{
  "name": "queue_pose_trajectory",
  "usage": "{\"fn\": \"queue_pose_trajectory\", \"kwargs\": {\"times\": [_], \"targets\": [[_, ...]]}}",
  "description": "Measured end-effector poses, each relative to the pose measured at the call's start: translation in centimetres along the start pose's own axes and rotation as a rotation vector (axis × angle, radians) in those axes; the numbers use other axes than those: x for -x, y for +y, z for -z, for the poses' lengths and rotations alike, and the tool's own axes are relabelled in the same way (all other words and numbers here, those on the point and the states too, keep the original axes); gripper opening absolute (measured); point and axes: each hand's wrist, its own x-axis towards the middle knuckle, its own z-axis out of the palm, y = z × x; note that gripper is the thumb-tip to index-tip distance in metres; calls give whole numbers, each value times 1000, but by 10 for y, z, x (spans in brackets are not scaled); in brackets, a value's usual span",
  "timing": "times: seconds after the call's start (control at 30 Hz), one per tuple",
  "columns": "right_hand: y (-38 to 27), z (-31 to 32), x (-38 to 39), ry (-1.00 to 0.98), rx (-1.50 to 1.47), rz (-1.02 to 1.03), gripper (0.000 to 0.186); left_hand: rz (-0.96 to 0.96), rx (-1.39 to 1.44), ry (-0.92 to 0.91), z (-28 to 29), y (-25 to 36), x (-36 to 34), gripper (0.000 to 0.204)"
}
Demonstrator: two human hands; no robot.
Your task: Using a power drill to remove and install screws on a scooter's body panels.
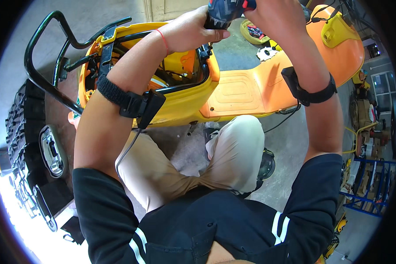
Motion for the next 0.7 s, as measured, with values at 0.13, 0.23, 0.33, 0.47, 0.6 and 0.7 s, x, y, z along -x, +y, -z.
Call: {"fn": "queue_pose_trajectory", "kwargs": {"times": [0.13,0.23,0.33,0.47,0.6,0.7], "targets": [[0,-2,-2,-19,25,36,45,1,15,23,0,-1,2,35],[0,-3,-1,-53,-7,24,45,37,34,-51,2,-1,0,33],[1,-4,1,-30,10,24,45,8,17,-45,2,-2,0,32],[2,-4,3,-34,61,86,48,24,6,-62,2,-4,-1,32],[5,4,6,-93,52,120,56,20,-6,-29,0,-3,0,35],[15,16,3,-122,-74,160,60,45,-35,9,-3,-3,2,36]]}}
